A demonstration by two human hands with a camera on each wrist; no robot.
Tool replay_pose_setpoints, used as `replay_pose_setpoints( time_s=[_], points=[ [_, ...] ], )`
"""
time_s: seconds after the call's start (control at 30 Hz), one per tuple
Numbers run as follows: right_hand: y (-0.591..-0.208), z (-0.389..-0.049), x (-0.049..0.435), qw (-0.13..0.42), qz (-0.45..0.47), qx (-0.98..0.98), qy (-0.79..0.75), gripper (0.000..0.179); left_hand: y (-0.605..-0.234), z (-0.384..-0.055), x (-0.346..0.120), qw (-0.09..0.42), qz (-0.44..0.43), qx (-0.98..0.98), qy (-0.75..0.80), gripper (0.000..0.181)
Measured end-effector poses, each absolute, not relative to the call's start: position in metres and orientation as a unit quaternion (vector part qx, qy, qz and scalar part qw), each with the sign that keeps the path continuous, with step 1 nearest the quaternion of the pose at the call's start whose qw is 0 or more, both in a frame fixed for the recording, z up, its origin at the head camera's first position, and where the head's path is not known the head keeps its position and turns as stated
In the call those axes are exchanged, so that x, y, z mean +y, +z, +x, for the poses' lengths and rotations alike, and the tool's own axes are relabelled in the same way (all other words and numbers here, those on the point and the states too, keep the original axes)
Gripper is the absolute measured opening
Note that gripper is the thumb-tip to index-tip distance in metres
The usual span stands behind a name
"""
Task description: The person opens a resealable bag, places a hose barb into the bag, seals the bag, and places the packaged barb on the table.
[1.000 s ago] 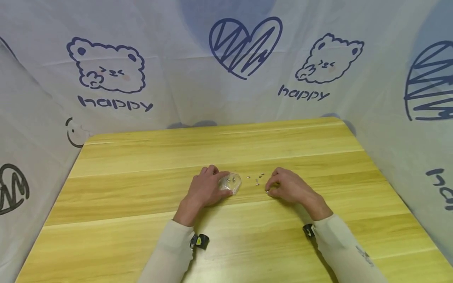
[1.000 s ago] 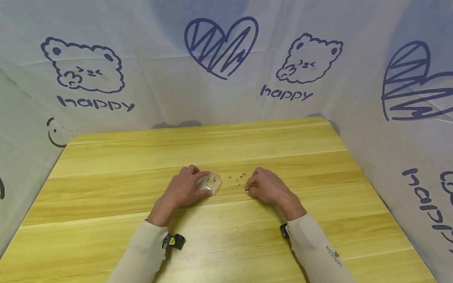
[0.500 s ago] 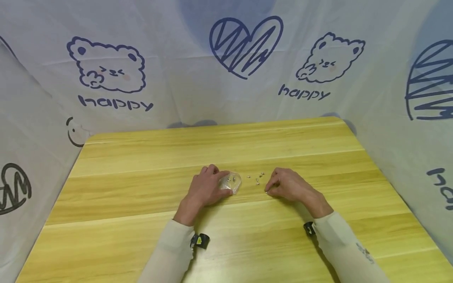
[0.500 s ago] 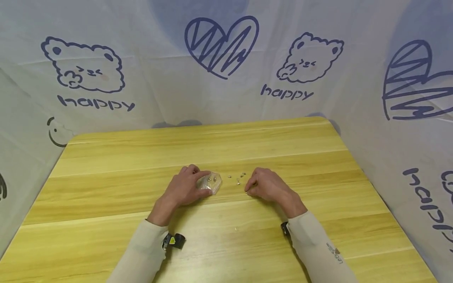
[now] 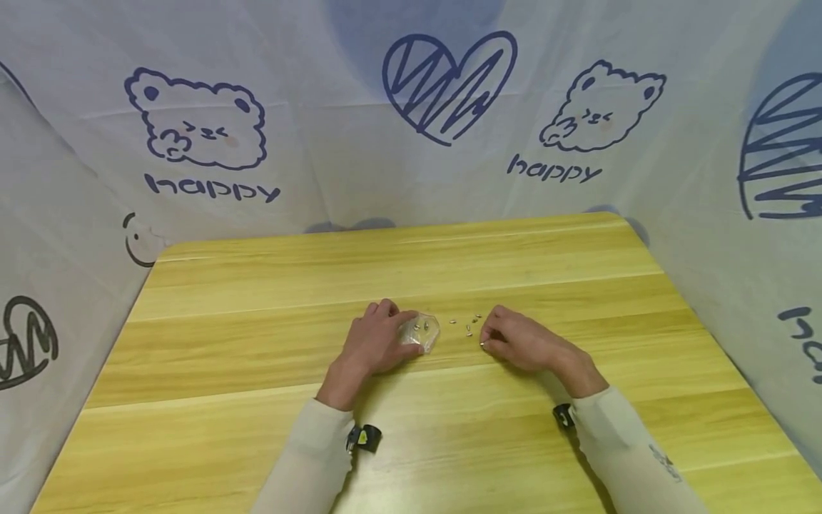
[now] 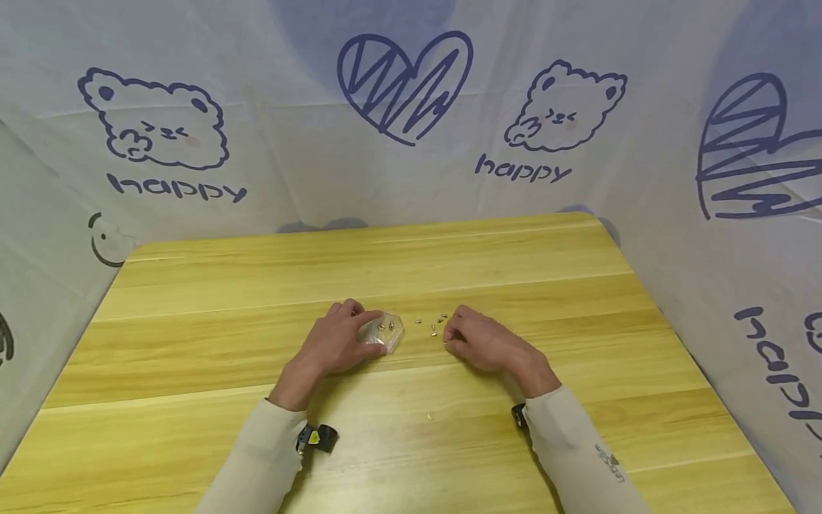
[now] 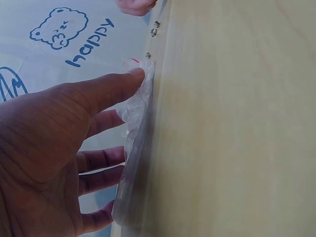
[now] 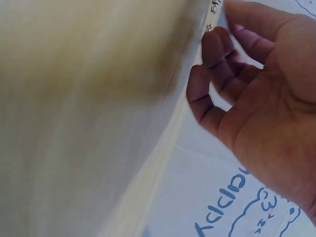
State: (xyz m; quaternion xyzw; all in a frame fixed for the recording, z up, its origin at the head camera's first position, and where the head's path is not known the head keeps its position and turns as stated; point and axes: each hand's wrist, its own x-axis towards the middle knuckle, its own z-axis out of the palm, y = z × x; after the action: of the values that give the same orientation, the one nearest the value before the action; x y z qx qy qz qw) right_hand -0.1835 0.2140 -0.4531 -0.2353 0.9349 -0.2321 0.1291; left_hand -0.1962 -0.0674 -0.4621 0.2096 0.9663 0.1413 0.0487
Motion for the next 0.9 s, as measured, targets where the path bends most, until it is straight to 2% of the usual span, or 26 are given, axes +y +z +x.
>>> replay_pose_setpoints(
  time_s=[0.3,0.9],
  points=[
    [-0.448,-0.193,0.203,0.082,-0.254,0.917,-0.295,0.007,-0.461,-0.196,-0.067,0.048,0.208,0.966,0.144,0.063],
    [-0.447,-0.208,0.152,0.067,-0.240,0.924,-0.291,0.010,-0.462,-0.195,-0.066,0.043,0.202,0.967,0.146,0.063]
  ],
)
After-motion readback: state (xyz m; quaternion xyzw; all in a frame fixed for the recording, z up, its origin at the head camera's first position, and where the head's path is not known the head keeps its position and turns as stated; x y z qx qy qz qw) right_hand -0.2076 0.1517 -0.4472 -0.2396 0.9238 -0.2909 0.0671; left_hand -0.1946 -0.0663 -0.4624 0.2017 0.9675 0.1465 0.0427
